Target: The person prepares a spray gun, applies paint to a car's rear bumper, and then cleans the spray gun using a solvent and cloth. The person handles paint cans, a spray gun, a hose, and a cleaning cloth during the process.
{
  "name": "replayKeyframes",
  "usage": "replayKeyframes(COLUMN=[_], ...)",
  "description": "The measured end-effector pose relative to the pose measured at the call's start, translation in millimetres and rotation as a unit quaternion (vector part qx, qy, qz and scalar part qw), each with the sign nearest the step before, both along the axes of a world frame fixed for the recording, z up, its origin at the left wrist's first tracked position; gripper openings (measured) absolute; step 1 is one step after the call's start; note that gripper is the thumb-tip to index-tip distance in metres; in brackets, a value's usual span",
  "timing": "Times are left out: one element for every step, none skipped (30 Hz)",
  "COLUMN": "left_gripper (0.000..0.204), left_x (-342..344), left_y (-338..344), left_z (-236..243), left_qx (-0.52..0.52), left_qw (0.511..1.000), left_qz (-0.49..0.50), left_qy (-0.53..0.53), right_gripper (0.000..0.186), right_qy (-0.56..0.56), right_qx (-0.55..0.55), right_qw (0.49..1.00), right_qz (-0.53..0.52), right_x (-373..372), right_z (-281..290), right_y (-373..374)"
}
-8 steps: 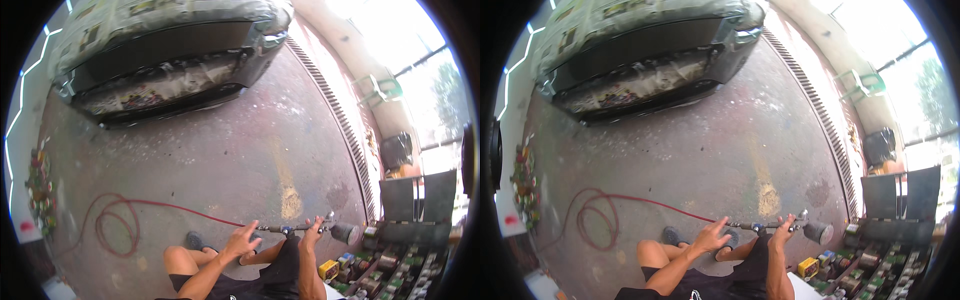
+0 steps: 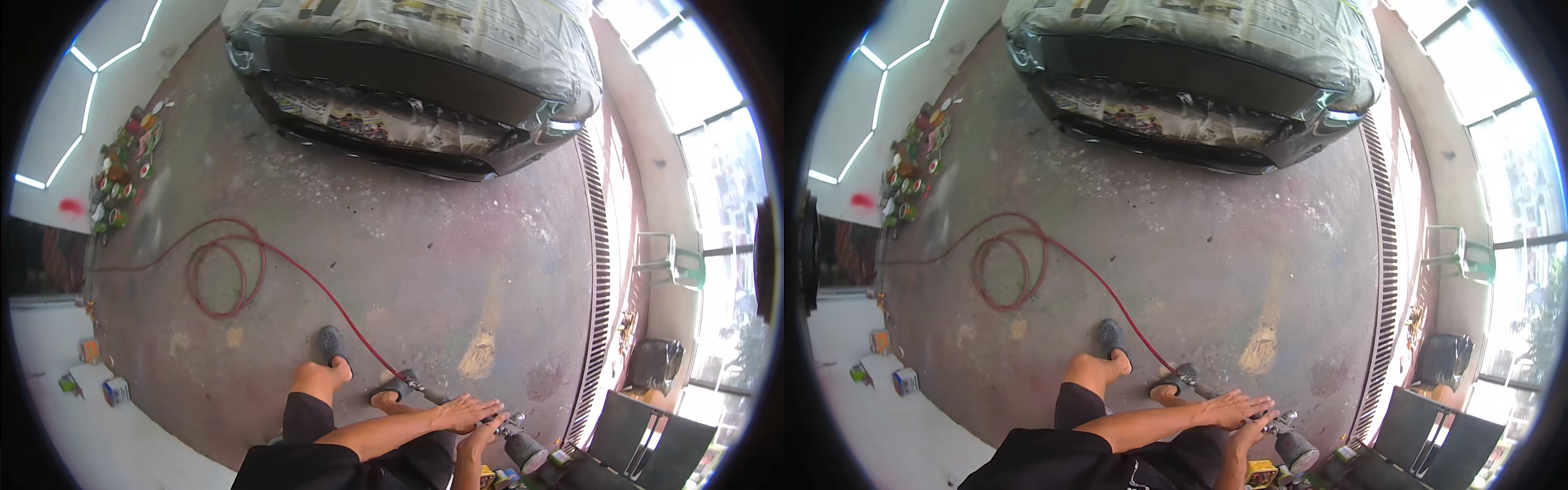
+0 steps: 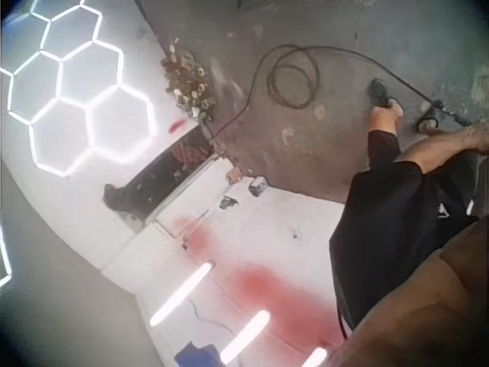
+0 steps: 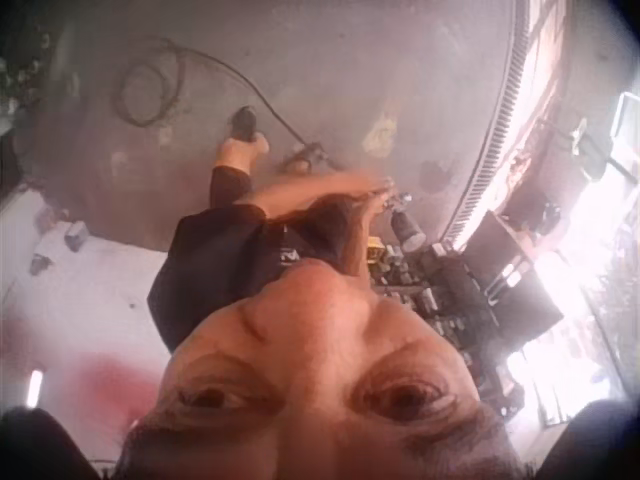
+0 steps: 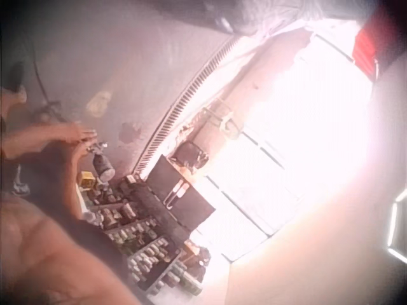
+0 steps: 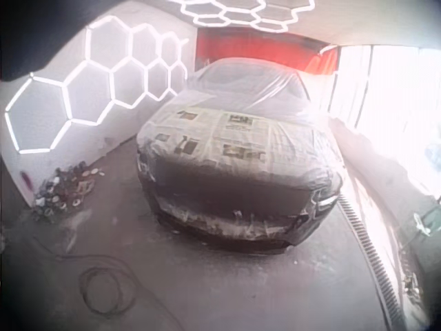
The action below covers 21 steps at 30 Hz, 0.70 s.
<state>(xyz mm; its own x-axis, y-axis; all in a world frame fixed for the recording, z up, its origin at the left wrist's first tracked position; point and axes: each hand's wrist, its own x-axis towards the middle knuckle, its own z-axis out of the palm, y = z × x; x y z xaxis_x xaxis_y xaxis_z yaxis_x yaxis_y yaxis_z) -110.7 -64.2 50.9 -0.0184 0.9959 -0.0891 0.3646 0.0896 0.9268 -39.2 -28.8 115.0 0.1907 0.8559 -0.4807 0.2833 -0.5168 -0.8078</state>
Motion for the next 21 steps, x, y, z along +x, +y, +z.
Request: replayKeyframes(left_gripper=[0.079, 0.077, 0.072, 0.067, 0.063, 0.067, 0.063, 0.060, 0.058, 0.057, 0.056, 0.055, 0.054, 0.053, 0.054, 0.055, 0.057, 0.058, 0.060, 0.058, 0.057], left_x=[29, 39, 42, 40, 42, 45, 47, 46, 46, 42, 38, 33, 24, 10, -8, -22, -31, -39, -41, -42, -40], left_y=[9, 19, 23, 23, 17, 11, 1, -11, -25, -36, -49, -65, -83, -105, -133, -166, -203, -238, -276, -312, -348], left_z=[-13, -17, 1, 24, 38, 49, 53, 53, 52, 51, 48, 45, 48, 52, 63, 78, 86, 92, 95, 95, 94], left_qx=[0.024, 0.054, 0.052, 0.052, 0.049, 0.036, 0.042, 0.050, 0.057, 0.042, 0.025, 0.008, 0.000, -0.009, -0.027, -0.048, -0.059, -0.068, -0.080, -0.082, -0.085], left_qw=[0.998, 0.994, 0.994, 0.995, 0.995, 0.997, 0.995, 0.993, 0.989, 0.989, 0.987, 0.985, 0.983, 0.980, 0.976, 0.970, 0.961, 0.951, 0.938, 0.925, 0.908], left_qz=[0.014, 0.026, 0.020, 0.010, 0.002, 0.008, 0.041, 0.070, 0.100, 0.120, 0.142, 0.165, 0.176, 0.190, 0.207, 0.229, 0.260, 0.293, 0.330, 0.365, 0.403], left_qy=[-0.049, -0.091, -0.089, -0.090, -0.088, -0.069, -0.079, -0.086, -0.093, -0.080, -0.068, -0.056, -0.053, -0.049, -0.059, -0.071, -0.070, -0.070, -0.069, -0.071, -0.073], right_gripper=[0.088, 0.091, 0.092, 0.092, 0.093, 0.081, 0.076, 0.072, 0.068, 0.040, 0.035, 0.030, 0.025, 0.013, 0.012, 0.011, 0.010, 0.009, 0.009, 0.009, 0.008], right_qy=[-0.009, -0.014, -0.011, -0.010, -0.008, -0.012, -0.040, -0.066, -0.091, -0.009, -0.071, -0.132, -0.195, -0.163, -0.149, -0.132, -0.110, -0.095, -0.095, -0.091, -0.088], right_qx=[-0.008, -0.011, -0.029, -0.044, -0.065, -0.059, -0.054, -0.047, -0.039, 0.091, 0.087, 0.082, 0.078, 0.181, 0.204, 0.223, 0.241, 0.247, 0.252, 0.251, 0.249], right_qw=[1.000, 0.999, 0.995, 0.991, 0.984, 0.985, 0.965, 0.936, 0.898, 0.874, 0.834, 0.784, 0.732, 0.695, 0.689, 0.678, 0.664, 0.670, 0.670, 0.674, 0.677], right_qz=[0.026, 0.049, 0.091, 0.128, 0.166, 0.162, 0.255, 0.343, 0.428, 0.476, 0.541, 0.601, 0.649, 0.676, 0.679, 0.688, 0.700, 0.694, 0.692, 0.688, 0.687], right_x=[15, 20, 29, 39, 48, 57, 68, 81, 92, 76, 84, 97, 108, 112, 105, 91, 80, 72, 63, 53, 40], right_z=[7, 14, 30, 50, 65, 74, 86, 98, 108, 126, 142, 156, 167, 169, 181, 197, 209, 213, 217, 220, 223], right_y=[-8, -9, -9, -9, -11, -11, -14, -19, -26, -51, -55, -57, -60, -67, -77, -89, -101, -109, -120, -131, -143])
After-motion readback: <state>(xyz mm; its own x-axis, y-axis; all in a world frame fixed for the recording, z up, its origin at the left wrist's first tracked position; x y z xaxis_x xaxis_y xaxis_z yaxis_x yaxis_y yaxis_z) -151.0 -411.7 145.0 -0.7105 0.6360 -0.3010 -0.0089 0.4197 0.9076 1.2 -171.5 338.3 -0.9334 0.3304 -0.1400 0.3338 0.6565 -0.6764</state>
